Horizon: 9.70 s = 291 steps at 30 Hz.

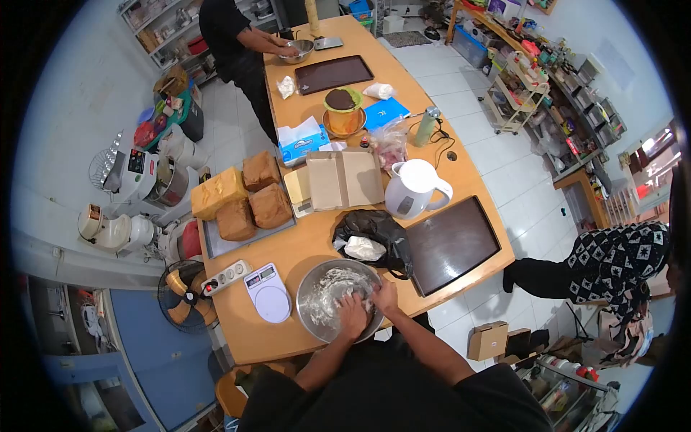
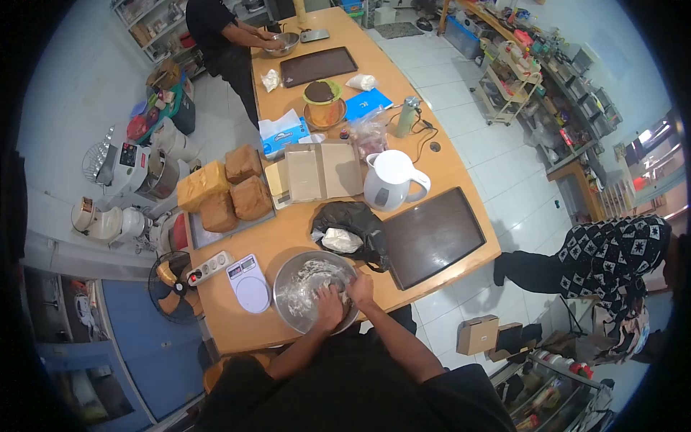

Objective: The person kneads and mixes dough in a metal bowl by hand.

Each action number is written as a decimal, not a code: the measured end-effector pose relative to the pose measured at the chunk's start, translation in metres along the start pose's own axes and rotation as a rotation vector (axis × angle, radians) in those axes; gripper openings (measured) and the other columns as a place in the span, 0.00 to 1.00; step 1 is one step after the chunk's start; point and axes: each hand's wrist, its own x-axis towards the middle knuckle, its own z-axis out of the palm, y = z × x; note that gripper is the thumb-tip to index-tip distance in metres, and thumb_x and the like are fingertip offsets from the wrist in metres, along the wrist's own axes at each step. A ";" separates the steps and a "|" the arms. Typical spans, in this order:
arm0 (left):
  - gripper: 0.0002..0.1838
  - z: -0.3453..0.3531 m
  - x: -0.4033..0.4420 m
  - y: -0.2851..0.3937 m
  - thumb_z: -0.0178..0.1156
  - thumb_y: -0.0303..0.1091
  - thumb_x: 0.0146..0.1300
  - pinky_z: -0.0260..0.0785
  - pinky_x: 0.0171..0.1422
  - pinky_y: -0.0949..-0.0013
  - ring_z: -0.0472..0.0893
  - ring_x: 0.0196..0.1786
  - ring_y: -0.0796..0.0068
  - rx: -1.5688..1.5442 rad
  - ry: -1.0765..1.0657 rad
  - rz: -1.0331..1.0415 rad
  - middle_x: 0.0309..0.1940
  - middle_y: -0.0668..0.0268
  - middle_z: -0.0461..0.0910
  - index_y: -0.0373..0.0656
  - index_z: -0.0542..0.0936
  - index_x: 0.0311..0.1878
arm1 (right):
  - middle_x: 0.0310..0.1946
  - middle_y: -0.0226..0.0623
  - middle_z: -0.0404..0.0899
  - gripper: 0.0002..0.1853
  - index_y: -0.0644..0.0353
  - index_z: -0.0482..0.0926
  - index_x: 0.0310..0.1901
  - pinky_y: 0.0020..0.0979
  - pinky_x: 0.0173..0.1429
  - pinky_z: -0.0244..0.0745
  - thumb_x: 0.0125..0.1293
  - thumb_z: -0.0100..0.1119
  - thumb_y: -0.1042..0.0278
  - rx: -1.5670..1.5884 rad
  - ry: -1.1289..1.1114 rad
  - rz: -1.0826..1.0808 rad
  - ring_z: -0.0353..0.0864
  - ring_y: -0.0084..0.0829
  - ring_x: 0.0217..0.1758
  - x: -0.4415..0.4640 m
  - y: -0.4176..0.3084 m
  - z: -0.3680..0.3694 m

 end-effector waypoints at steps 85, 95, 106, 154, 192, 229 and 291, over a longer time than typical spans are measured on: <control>0.27 -0.018 0.044 -0.025 0.42 0.50 0.72 0.69 0.54 0.48 0.78 0.50 0.38 -1.514 0.150 -1.163 0.47 0.37 0.77 0.35 0.76 0.54 | 0.56 0.49 0.75 0.28 0.65 0.62 0.66 0.34 0.63 0.68 0.65 0.59 0.74 0.466 0.234 -0.095 0.76 0.37 0.58 -0.028 -0.007 -0.002; 0.33 -0.034 0.045 0.001 0.49 0.46 0.69 0.47 0.72 0.33 0.59 0.71 0.41 -0.097 -0.113 -0.158 0.69 0.49 0.61 0.45 0.58 0.74 | 0.33 0.60 0.79 0.15 0.60 0.69 0.53 0.48 0.38 0.72 0.65 0.46 0.80 0.261 0.103 -0.109 0.79 0.62 0.39 -0.009 -0.014 0.009; 0.46 -0.015 0.020 -0.010 0.48 0.53 0.66 0.28 0.79 0.42 0.39 0.77 0.37 -0.451 -0.544 0.004 0.75 0.39 0.42 0.32 0.41 0.75 | 0.31 0.59 0.79 0.20 0.60 0.70 0.51 0.53 0.40 0.71 0.54 0.53 0.83 0.007 -0.069 -0.135 0.79 0.61 0.38 0.038 -0.010 0.003; 0.29 -0.083 -0.021 -0.049 0.59 0.42 0.59 0.67 0.65 0.56 0.76 0.59 0.47 -0.425 -0.553 0.157 0.58 0.44 0.74 0.40 0.71 0.62 | 0.33 0.57 0.81 0.14 0.61 0.71 0.43 0.52 0.41 0.73 0.55 0.52 0.85 -0.051 -0.117 -0.235 0.80 0.58 0.42 0.053 -0.022 0.006; 0.33 -0.012 -0.046 -0.027 0.52 0.39 0.62 0.47 0.75 0.42 0.65 0.68 0.43 -0.457 -0.416 0.192 0.64 0.48 0.68 0.47 0.60 0.72 | 0.39 0.50 0.83 0.14 0.55 0.72 0.43 0.53 0.46 0.74 0.55 0.54 0.81 -0.200 -0.176 -0.246 0.81 0.55 0.44 0.050 -0.023 0.004; 0.44 0.004 0.045 0.006 0.62 0.45 0.58 0.41 0.74 0.39 0.50 0.72 0.34 -0.400 0.174 -0.220 0.70 0.36 0.50 0.38 0.54 0.72 | 0.33 0.54 0.81 0.11 0.57 0.71 0.44 0.53 0.40 0.74 0.60 0.54 0.78 -0.186 -0.126 -0.271 0.81 0.57 0.38 0.055 -0.031 0.011; 0.39 -0.009 0.054 0.014 0.53 0.49 0.67 0.50 0.74 0.45 0.56 0.70 0.34 -0.491 0.096 0.013 0.66 0.37 0.59 0.33 0.54 0.72 | 0.40 0.49 0.82 0.15 0.69 0.74 0.55 0.38 0.49 0.74 0.72 0.47 0.69 0.486 0.075 0.200 0.82 0.43 0.44 -0.033 0.002 0.017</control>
